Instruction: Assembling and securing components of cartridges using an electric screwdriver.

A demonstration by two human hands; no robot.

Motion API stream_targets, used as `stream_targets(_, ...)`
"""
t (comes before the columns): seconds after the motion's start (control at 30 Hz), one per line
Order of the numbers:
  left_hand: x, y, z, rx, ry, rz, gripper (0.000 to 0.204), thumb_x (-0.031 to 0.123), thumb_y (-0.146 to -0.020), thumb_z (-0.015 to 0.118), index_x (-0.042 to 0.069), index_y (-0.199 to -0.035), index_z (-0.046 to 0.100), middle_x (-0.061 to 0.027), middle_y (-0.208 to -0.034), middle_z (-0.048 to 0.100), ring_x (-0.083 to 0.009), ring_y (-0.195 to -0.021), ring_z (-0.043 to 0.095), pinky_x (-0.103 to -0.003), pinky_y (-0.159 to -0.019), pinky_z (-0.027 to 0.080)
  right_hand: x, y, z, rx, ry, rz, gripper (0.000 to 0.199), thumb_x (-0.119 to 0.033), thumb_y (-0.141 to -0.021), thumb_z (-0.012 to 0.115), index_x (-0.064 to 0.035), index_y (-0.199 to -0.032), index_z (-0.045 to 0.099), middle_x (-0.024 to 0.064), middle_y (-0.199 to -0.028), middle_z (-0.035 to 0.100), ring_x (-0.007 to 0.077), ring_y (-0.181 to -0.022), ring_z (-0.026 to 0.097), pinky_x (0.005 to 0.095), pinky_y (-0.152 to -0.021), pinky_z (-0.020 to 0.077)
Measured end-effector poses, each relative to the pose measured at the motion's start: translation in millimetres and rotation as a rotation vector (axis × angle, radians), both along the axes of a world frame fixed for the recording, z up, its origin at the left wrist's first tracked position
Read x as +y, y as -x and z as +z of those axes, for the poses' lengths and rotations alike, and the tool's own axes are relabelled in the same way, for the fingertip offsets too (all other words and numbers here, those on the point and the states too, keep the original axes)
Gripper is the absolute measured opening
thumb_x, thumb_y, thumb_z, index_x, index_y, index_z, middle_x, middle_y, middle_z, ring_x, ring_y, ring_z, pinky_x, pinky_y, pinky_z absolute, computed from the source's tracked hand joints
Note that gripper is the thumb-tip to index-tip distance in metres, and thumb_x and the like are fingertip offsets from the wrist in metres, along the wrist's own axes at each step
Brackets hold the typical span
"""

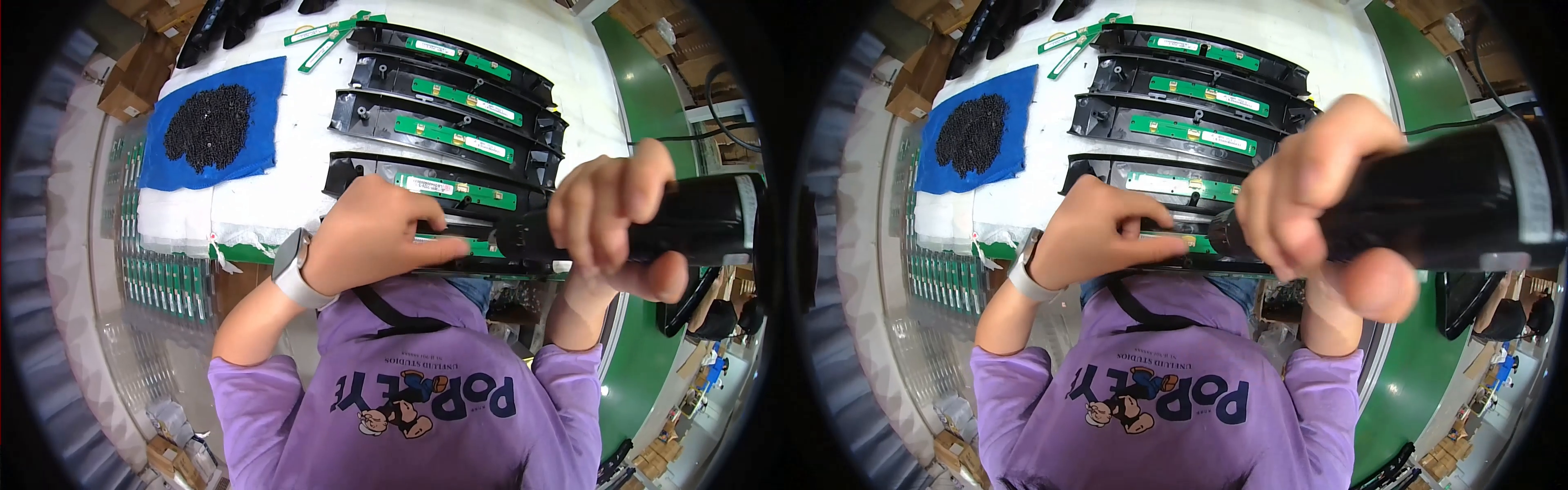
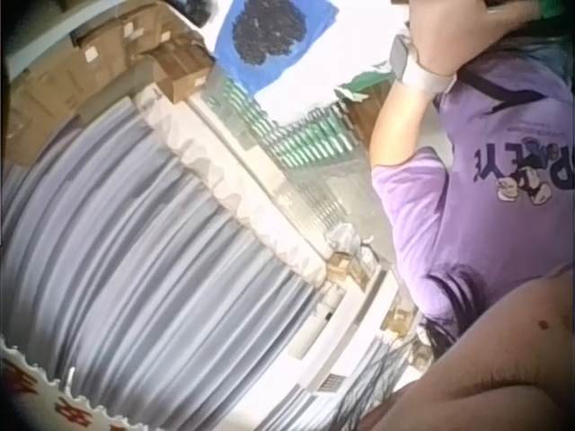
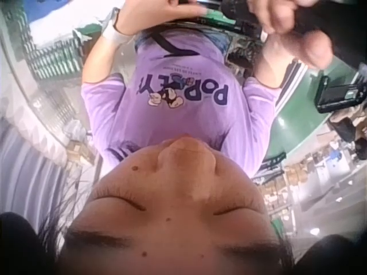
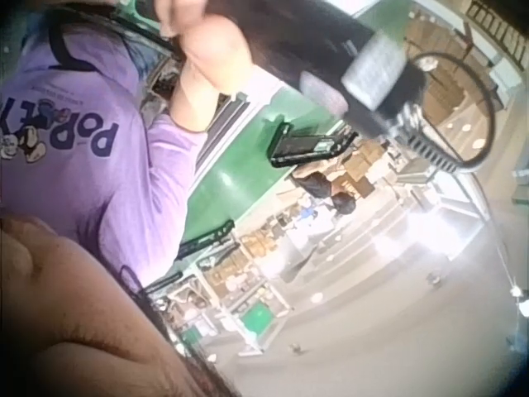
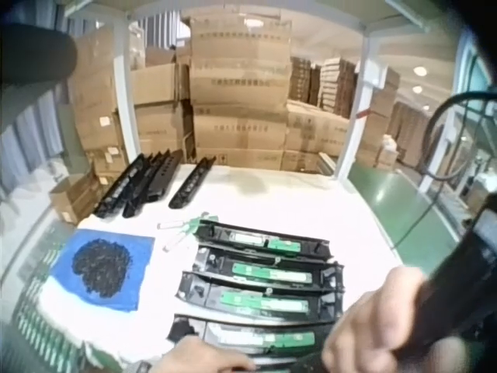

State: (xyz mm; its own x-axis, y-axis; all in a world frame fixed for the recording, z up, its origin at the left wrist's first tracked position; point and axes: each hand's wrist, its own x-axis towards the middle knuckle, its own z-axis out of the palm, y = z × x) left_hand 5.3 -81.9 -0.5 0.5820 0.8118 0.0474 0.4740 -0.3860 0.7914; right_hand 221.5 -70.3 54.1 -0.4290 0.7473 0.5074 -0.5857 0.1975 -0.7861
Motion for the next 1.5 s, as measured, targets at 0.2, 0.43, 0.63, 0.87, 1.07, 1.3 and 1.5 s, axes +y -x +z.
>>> stream_targets(0.2,12.3,6.1,-10.6,-1.223,0.898,0.055,0.037,0.025,-0.097,0.035,-0.005,-0.100,0.056,-0.0162,-0.089,0.064,-0.0145,-0.074,0.058,-0.021,-0.064,0.042,6.1,1.9,14.4,0.244,-0.162,0.015,0.035,-0.030,-0.078,0.072,-0.0114,-0.093,0.047,-0.0071,-0.056,0.056,0.0056,-0.041,0.052,0.0207,-0.048,0.0427)
stream_targets(0.43,-2.9,-16.0,11.2,-1.245,1.037,0.106,0.040,0.023,-0.098,0.030,-0.009,-0.111,0.051,-0.0243,-0.121,0.053,-0.0299,-0.114,0.052,-0.039,-0.098,0.041,2.6,21.9,10.2,0.191,-0.163,-0.079,0.036,-0.035,-0.080,0.068,-0.0124,-0.096,0.045,-0.0052,-0.061,0.055,0.0083,-0.044,0.054,0.0240,-0.051,0.0440)
stream_targets(0.63,-2.7,-8.4,10.8,-0.995,0.944,0.054,0.029,0.018,-0.095,0.043,-0.005,-0.110,0.053,-0.0103,-0.102,0.061,-0.0155,-0.097,0.060,-0.028,-0.084,0.047,1.9,26.4,5.9,0.188,-0.123,-0.098,0.035,-0.035,-0.081,0.067,-0.0127,-0.096,0.045,-0.0057,-0.059,0.053,0.0082,-0.044,0.052,0.0252,-0.052,0.0429)
stream_targets(0.87,-14.8,6.0,8.4,-0.814,0.716,0.075,0.012,0.005,-0.087,0.060,-0.003,-0.096,0.058,-0.0053,-0.084,0.062,-0.0107,-0.077,0.064,-0.020,-0.068,0.050,-1.3,8.5,13.1,0.255,-0.155,-0.100,0.034,-0.034,-0.084,0.063,-0.0120,-0.099,0.042,-0.0044,-0.062,0.053,0.0089,-0.046,0.052,0.0259,-0.054,0.0439)
stream_targets(1.07,-20.4,6.8,4.2,-0.913,0.740,0.121,0.010,0.002,-0.086,0.060,-0.004,-0.094,0.057,-0.0065,-0.084,0.062,-0.0126,-0.079,0.065,-0.022,-0.071,0.051,-5.1,13.8,9.6,0.238,-0.179,-0.126,0.033,-0.032,-0.084,0.063,-0.0117,-0.098,0.042,-0.0043,-0.061,0.053,0.0092,-0.045,0.053,0.0260,-0.054,0.0446)
stream_targets(1.3,-21.2,9.0,-0.2,-0.975,0.718,0.097,0.012,-0.004,-0.083,0.061,-0.003,-0.095,0.058,-0.0077,-0.087,0.063,-0.0129,-0.084,0.065,-0.022,-0.076,0.052,-6.0,13.0,9.5,0.255,-0.171,-0.112,0.033,-0.032,-0.083,0.064,-0.0116,-0.098,0.042,-0.0043,-0.061,0.053,0.0089,-0.045,0.052,0.0256,-0.053,0.0444)
stream_targets(1.5,-20.9,15.7,4.3,-0.845,0.701,0.062,0.012,-0.005,-0.081,0.062,-0.004,-0.093,0.062,-0.0095,-0.089,0.065,-0.0143,-0.084,0.065,-0.022,-0.077,0.052,-3.9,15.2,11.1,0.239,-0.176,-0.054,0.033,-0.032,-0.084,0.064,-0.0127,-0.099,0.042,-0.0048,-0.062,0.053,0.0091,-0.045,0.053,0.0257,-0.052,0.0433)
